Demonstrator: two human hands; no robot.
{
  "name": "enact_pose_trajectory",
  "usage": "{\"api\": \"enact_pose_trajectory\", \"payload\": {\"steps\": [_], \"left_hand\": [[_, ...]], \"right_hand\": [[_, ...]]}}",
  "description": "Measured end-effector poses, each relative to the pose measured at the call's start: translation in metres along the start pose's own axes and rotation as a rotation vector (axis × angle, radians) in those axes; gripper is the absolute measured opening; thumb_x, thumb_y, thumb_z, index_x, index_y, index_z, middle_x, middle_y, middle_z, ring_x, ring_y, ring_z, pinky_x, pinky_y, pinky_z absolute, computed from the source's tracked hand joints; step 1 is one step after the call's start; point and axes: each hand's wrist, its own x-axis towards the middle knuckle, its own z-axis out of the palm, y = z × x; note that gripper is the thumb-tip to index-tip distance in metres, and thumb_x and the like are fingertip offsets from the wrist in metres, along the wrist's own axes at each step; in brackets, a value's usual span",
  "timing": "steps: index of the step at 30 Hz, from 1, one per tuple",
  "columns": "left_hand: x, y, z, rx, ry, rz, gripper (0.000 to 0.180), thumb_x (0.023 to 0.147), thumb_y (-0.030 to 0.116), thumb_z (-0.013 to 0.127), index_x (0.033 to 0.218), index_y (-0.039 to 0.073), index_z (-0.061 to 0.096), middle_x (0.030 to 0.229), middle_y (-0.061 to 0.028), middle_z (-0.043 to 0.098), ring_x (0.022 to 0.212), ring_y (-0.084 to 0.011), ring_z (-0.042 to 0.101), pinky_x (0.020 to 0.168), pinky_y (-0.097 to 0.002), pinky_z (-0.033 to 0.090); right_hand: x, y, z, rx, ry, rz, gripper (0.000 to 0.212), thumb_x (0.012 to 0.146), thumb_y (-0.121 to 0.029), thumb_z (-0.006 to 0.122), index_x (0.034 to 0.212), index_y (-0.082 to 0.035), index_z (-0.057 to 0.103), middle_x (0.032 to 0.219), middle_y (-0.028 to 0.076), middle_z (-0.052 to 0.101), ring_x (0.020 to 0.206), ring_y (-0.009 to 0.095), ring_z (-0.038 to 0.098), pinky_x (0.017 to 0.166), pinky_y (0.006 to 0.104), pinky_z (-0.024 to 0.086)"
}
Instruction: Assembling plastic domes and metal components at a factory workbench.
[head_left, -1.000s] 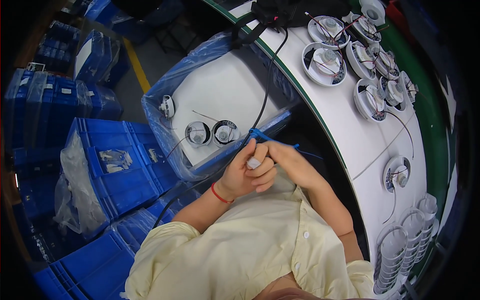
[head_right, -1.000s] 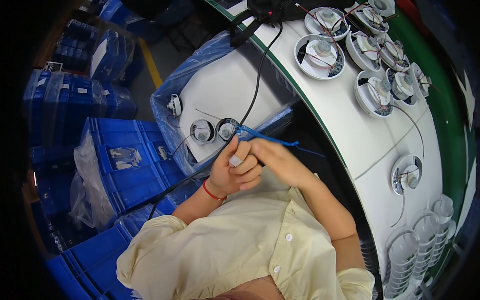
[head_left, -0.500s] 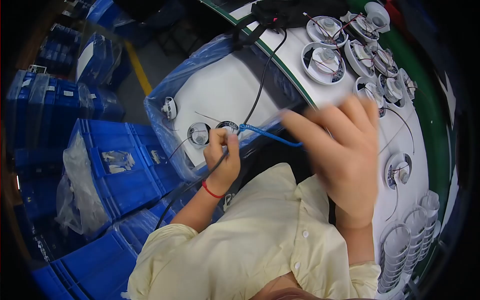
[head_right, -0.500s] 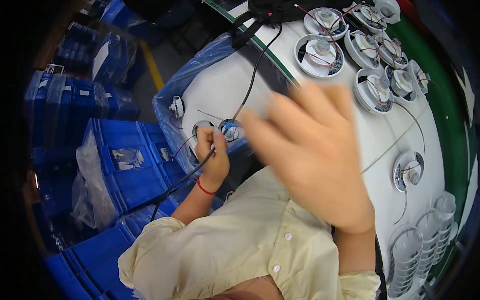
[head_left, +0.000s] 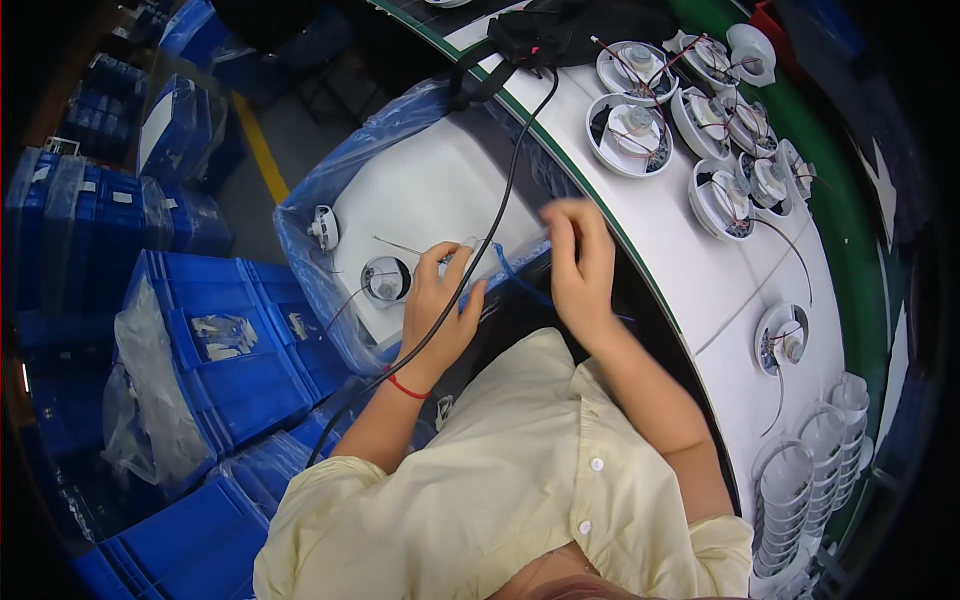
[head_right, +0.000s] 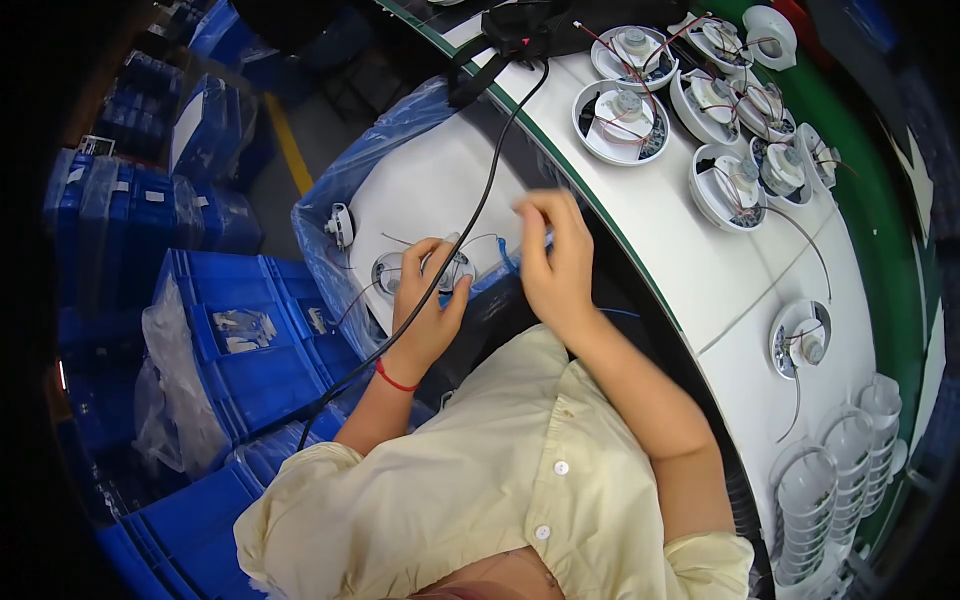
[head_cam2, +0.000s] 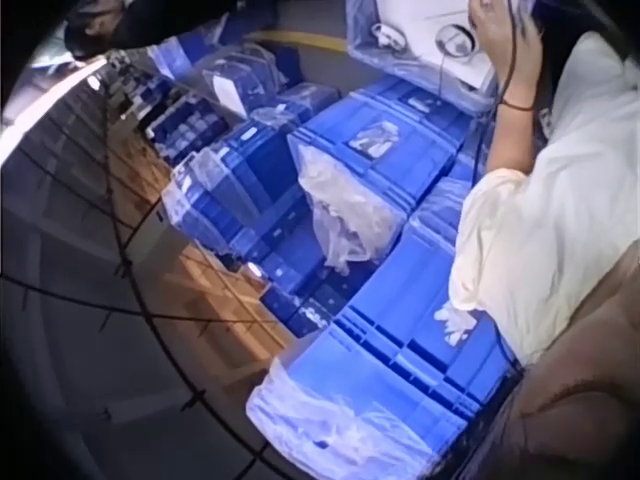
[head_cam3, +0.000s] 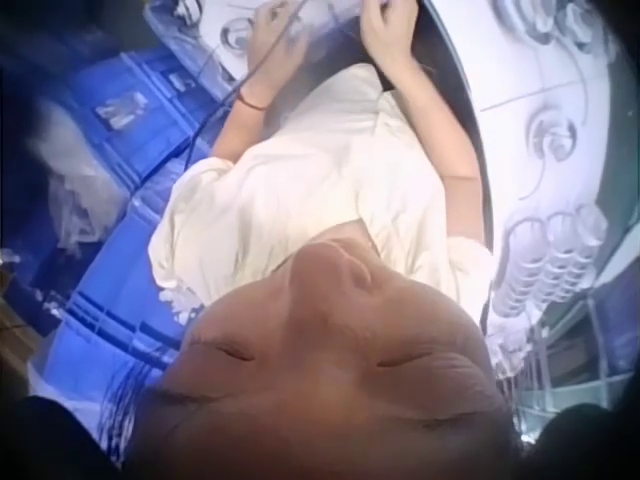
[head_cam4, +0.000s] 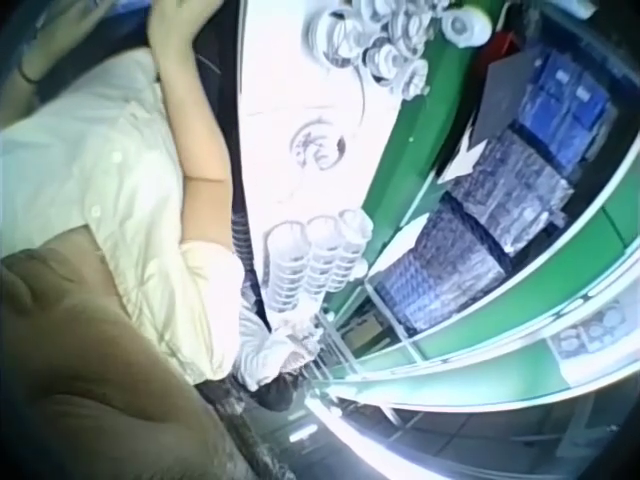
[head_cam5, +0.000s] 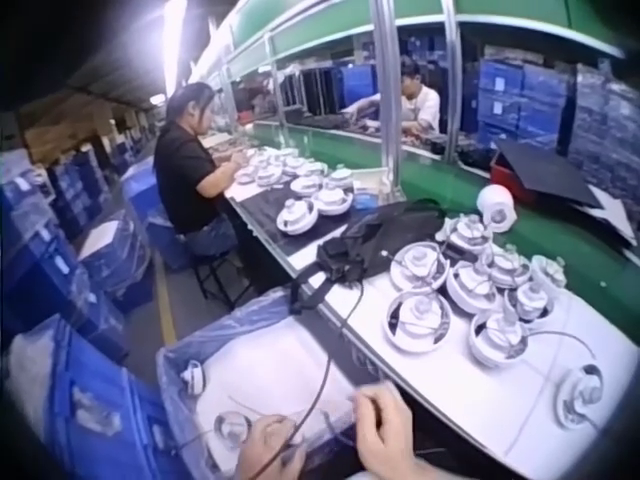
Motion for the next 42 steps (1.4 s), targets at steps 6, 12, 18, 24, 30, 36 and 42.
{"api": "enact_pose_trajectory", "payload": {"steps": [6, 12, 18, 24, 30, 36, 42], "left_hand": [[0.0, -0.006, 0.009, -0.117, -0.241, -0.118, 0.03, 0.088, 0.014, 0.064, 0.114, 0.0, 0.061, 0.112, -0.018, 0.058, 0.097, -0.0353, 0.062, 0.081, -0.0395, 0.051], [-0.019, -0.025, 0.074, -1.108, -0.665, -1.061, 0.048, 0.102, 0.044, 0.043, 0.116, 0.0, 0.058, 0.103, -0.0131, 0.066, 0.101, -0.0262, 0.064, 0.087, -0.0374, 0.052], [0.027, 0.005, 0.097, -2.049, 0.076, -1.511, 0.036, 0.102, 0.032, 0.051, 0.107, -0.004, 0.05, 0.098, -0.0141, 0.064, 0.089, -0.021, 0.065, 0.079, -0.0304, 0.054], [0.035, 0.001, 0.11, -2.132, -0.114, -1.465, 0.034, 0.103, 0.038, 0.047, 0.101, 0.004, 0.05, 0.065, 0.0031, 0.04, 0.05, -0.0069, 0.034, 0.046, -0.0209, 0.032], [0.024, 0.11, 0.081, -1.314, -0.755, -0.565, 0.028, 0.105, 0.032, 0.045, 0.11, 0.005, 0.05, 0.069, 0.0034, 0.039, 0.054, -0.0043, 0.03, 0.049, -0.0205, 0.024], [0.047, 0.143, 0.088, -0.69, -0.57, 0.259, 0.027, 0.089, 0.003, 0.057, 0.112, -0.007, 0.048, 0.088, -0.0272, 0.061, 0.082, -0.0487, 0.058, 0.067, -0.0471, 0.047], [0.067, 0.152, 0.085, -0.641, -0.583, 0.439, 0.024, 0.091, 0.005, 0.054, 0.111, -0.006, 0.046, 0.094, -0.0295, 0.057, 0.089, -0.0505, 0.055, 0.072, -0.0503, 0.045]], "right_hand": [[-0.065, 0.101, -0.001, -0.69, -0.535, 0.114, 0.057, 0.083, -0.031, 0.073, 0.123, 0.001, 0.048, 0.102, 0.02, 0.061, 0.103, 0.04, 0.057, 0.092, 0.0493, 0.039], [-0.043, 0.046, -0.03, -0.298, -0.55, 0.121, 0.03, 0.094, -0.014, 0.057, 0.121, -0.004, 0.047, 0.101, 0.021, 0.063, 0.093, 0.035, 0.061, 0.078, 0.0401, 0.047], [-0.069, -0.043, -0.149, 0.383, -0.88, 0.139, 0.017, 0.083, -0.01, 0.053, 0.085, 0.003, 0.065, 0.081, 0.013, 0.064, 0.075, 0.03, 0.06, 0.069, 0.036, 0.047], [-0.113, -0.032, -0.24, 0.907, -0.88, -0.279, 0.018, 0.076, -0.01, 0.057, 0.064, 0.002, 0.064, 0.056, 0.009, 0.059, 0.044, 0.028, 0.051, 0.062, 0.04, 0.048], [-0.114, -0.046, -0.175, -0.507, -0.282, 0.115, 0.028, 0.087, -0.012, 0.064, 0.114, -0.006, 0.063, 0.115, 0.015, 0.06, 0.096, 0.032, 0.057, 0.087, 0.0391, 0.045], [-0.075, -0.08, -0.156, -0.25, 0.306, 0.033, 0.035, 0.073, -0.011, 0.08, 0.103, -0.001, 0.064, 0.095, 0.007, 0.057, 0.073, 0.012, 0.051, 0.063, 0.0242, 0.043], [-0.053, -0.064, -0.164, 0.027, 0.402, 0.148, 0.033, 0.076, -0.014, 0.081, 0.1, -0.002, 0.061, 0.086, 0.003, 0.056, 0.068, 0.009, 0.051, 0.061, 0.0218, 0.042]]}}
